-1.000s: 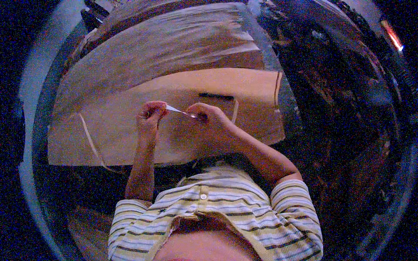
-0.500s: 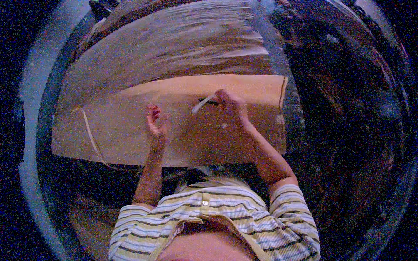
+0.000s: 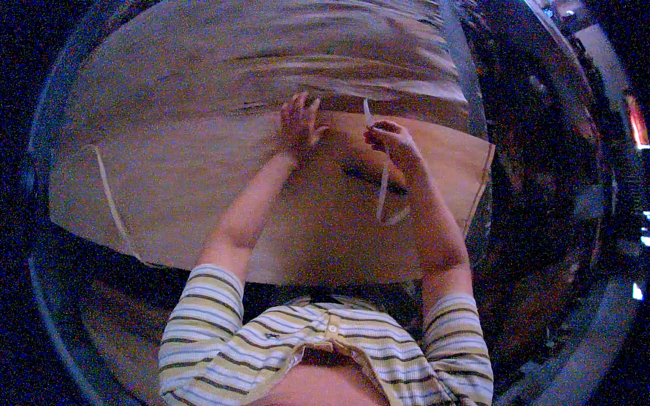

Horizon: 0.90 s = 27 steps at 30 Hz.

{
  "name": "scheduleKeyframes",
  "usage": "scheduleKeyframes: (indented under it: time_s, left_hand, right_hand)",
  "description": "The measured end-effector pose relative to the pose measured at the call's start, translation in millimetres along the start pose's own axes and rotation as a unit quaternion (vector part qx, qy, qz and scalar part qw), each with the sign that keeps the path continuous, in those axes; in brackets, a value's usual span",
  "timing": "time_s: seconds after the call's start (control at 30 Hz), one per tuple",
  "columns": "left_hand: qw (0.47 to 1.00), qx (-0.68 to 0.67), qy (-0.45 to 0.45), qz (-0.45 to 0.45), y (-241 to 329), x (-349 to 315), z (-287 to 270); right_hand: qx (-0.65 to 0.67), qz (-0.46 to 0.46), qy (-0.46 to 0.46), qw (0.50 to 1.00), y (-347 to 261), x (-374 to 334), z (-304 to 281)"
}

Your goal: The person applies pieces of tape to join and repair thin sheets of wood veneer, using a utility knife to trim the tape and wood.

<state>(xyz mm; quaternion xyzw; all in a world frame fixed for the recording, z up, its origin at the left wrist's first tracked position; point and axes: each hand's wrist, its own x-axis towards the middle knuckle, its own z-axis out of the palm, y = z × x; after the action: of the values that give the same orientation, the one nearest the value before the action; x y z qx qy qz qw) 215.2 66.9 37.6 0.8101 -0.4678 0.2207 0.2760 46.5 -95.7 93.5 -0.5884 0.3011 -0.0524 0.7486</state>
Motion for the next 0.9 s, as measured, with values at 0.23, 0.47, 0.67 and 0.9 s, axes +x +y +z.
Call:
scheduleKeyframes:
  time_s: [0.23,0.47,0.67,0.9]
  left_hand:
    - [0.987,-0.011,-0.159,-0.03,-3,23,1]
    - [0.984,-0.156,-0.08,-0.045,1,19,-20]
    - [0.992,0.041,-0.107,-0.043,33,7,-40]
    - [0.996,0.015,-0.044,-0.082,16,6,-42]
  right_hand:
    - [-0.05,0.033,-0.032,0.998,-28,29,40]
    - [-0.362,0.096,0.096,0.922,-34,65,71]
    - [-0.662,0.045,0.075,0.744,-30,60,65]
    - [-0.642,0.092,0.081,0.757,-36,53,78]
